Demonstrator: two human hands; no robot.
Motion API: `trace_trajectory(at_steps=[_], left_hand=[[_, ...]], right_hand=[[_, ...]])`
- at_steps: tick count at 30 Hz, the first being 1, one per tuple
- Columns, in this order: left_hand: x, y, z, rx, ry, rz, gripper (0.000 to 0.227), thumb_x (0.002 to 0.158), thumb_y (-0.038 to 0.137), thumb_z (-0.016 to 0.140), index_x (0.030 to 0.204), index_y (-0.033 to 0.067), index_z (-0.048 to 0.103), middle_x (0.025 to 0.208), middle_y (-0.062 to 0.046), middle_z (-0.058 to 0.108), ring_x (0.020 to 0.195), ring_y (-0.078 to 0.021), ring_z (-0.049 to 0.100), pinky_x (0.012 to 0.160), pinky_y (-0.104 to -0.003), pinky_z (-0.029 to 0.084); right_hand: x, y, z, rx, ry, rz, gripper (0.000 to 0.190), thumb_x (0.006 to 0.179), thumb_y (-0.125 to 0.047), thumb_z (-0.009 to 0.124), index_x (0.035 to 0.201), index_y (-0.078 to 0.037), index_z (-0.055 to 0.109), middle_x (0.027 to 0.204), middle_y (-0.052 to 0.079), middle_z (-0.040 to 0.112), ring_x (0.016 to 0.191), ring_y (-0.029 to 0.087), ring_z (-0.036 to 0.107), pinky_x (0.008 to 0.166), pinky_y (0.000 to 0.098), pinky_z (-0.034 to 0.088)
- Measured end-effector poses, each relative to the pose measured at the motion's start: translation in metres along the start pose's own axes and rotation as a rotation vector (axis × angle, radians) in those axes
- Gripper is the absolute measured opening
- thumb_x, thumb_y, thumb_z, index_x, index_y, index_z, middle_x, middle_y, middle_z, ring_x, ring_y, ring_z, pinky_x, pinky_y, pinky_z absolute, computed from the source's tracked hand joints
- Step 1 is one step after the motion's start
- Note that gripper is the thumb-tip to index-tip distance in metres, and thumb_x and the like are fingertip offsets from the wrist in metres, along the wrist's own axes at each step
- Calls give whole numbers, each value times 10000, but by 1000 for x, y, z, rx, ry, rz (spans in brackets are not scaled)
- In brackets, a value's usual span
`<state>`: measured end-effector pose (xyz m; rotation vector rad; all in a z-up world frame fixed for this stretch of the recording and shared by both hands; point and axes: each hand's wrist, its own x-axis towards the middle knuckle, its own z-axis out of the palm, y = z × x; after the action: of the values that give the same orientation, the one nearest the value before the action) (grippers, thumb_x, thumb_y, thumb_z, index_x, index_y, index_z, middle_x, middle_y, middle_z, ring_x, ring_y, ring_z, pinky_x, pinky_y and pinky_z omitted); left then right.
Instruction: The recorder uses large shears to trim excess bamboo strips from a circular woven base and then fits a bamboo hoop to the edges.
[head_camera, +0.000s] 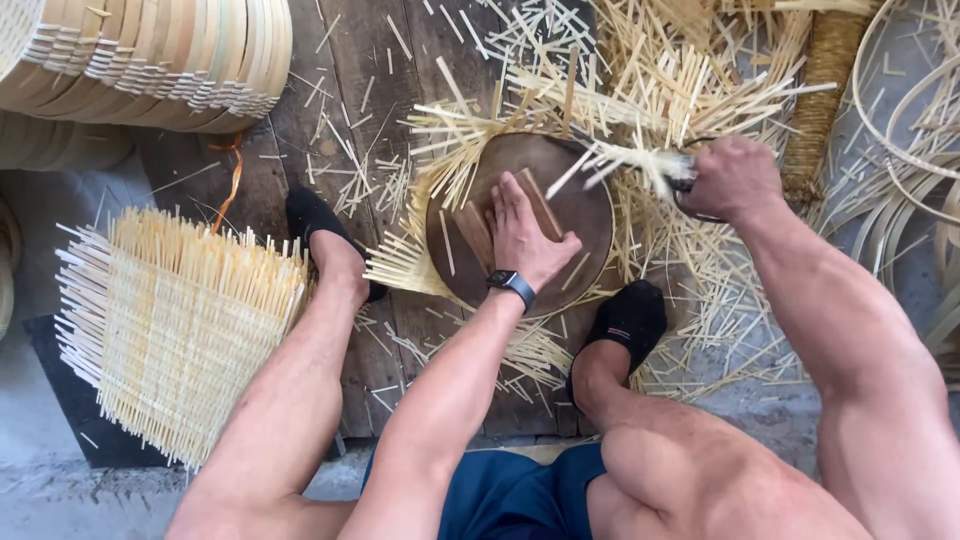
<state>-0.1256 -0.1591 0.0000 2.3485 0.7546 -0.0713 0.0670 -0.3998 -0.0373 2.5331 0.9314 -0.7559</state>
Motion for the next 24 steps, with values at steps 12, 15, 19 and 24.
trace_trajectory(at_steps=[12, 15, 19, 24], left_hand=[[-1, -6, -28, -17, -212, 147, 1312, 617, 285, 830, 1597, -27, 15, 1641, -322, 213, 1542, -469, 190, 1259, -498, 179], [0, -9, -23, -40, -295, 190, 1328, 599, 240, 828, 1609, -7, 2, 1640, -299, 236, 1548, -426, 218, 1269, -510, 175], [2, -9, -27, -82, -315, 166, 1321, 602, 239, 847, 1597, 10, 9, 1612, -309, 266, 1543, -414, 240, 1272, -525, 194], [3, -17, -35, -63, -365, 231, 1302, 573, 199, 862, 1567, 0, 45, 1608, -288, 264, 1526, -407, 225, 1238, -558, 167]], right_hand=[[4, -14, -30, 108, 27, 8, 290, 930, -360, 658, 1075, -121, 738, 889, 155, 722, 813, 302, 725, 786, 464, 625], [-3, -7, -8, 24, 252, -12, 494, 667, -478, 735, 1080, -209, 749, 880, 102, 709, 813, 300, 710, 724, 483, 599], [8, -47, -35, -11, 326, -37, 458, 752, -486, 729, 1032, -124, 732, 906, 102, 682, 828, 274, 658, 861, 430, 570], [22, -36, -19, -27, 235, -31, 284, 931, -382, 592, 941, -139, 739, 876, 116, 669, 837, 233, 649, 780, 400, 575]])
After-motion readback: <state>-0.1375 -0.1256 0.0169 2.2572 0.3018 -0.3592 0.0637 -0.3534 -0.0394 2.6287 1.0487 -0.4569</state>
